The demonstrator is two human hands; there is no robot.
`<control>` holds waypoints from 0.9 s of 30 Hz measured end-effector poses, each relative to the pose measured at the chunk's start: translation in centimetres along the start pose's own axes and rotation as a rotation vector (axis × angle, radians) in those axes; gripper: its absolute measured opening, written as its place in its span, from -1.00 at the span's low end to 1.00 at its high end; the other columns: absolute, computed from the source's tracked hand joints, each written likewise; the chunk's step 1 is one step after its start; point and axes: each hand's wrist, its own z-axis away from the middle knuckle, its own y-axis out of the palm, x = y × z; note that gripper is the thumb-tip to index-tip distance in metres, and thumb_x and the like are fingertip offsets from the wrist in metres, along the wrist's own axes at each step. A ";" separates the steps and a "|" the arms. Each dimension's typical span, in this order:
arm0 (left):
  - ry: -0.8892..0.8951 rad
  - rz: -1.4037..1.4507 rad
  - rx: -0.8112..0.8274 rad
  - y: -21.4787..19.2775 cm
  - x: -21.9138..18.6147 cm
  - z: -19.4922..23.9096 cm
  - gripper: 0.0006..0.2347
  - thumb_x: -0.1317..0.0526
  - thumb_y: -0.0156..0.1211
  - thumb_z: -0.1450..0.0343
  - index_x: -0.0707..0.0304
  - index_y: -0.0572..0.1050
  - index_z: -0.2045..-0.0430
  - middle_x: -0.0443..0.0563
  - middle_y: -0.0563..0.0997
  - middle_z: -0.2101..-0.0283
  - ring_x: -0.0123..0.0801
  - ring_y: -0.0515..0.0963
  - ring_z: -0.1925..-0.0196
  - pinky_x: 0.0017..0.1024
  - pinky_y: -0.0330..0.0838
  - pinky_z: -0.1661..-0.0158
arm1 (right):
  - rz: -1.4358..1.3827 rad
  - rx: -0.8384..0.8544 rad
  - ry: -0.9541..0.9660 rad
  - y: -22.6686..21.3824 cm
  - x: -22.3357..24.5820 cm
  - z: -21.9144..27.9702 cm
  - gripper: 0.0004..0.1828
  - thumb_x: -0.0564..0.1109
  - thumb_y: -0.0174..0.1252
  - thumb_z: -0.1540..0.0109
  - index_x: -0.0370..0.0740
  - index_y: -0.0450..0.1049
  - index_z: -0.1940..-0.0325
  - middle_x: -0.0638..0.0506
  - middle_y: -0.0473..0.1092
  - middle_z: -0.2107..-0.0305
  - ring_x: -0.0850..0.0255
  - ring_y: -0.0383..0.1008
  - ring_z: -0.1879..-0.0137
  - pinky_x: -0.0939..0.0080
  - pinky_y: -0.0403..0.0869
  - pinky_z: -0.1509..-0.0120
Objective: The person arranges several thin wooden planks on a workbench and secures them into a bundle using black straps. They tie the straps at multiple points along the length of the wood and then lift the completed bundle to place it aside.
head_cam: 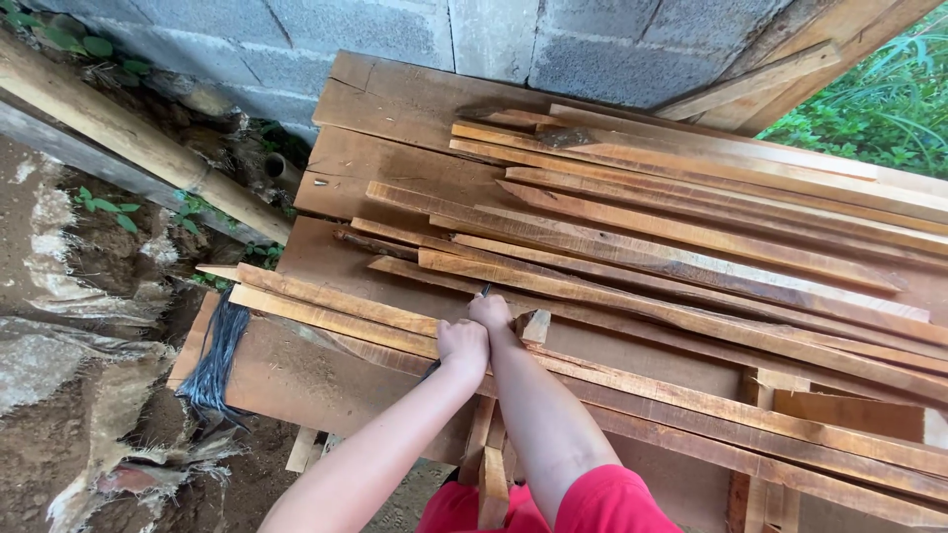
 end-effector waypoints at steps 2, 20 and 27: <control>-0.017 0.039 0.068 -0.5 0.4 -0.5 -0.74 0.41 -0.05 -0.41 0.12 0.66 0.35 -0.03 0.71 0.27 -0.09 0.70 0.15 -0.16 0.19 0.18 | -0.036 -0.017 0.063 -0.2 0.4 0.3 -0.43 0.17 -0.29 -0.45 -0.16 0.55 -0.15 -0.03 0.53 0.03 0.01 0.55 -0.20 -0.34 0.51 -0.08; -0.184 0.567 0.367 -4.6 4.2 1.9 -0.71 0.20 0.22 -0.36 0.38 0.57 0.10 0.22 0.66 0.08 0.04 0.56 -0.24 -0.09 0.43 -0.21 | 0.495 -0.254 -0.655 -4.3 0.7 5.5 -0.73 -0.15 0.04 -0.15 -0.19 0.68 0.34 -0.02 0.60 0.46 0.06 0.68 0.21 -0.03 0.63 0.18; -0.144 0.427 0.064 -1.9 2.5 3.0 -0.59 0.09 -0.30 -0.55 0.17 0.64 0.37 0.11 0.75 0.31 -0.08 0.75 0.11 -0.08 0.58 0.08 | -1.256 0.148 0.361 -11.7 2.9 11.6 -0.53 -0.01 -0.15 -0.28 -0.35 0.51 -0.05 -0.15 0.44 0.15 0.09 0.29 0.24 0.09 0.34 0.29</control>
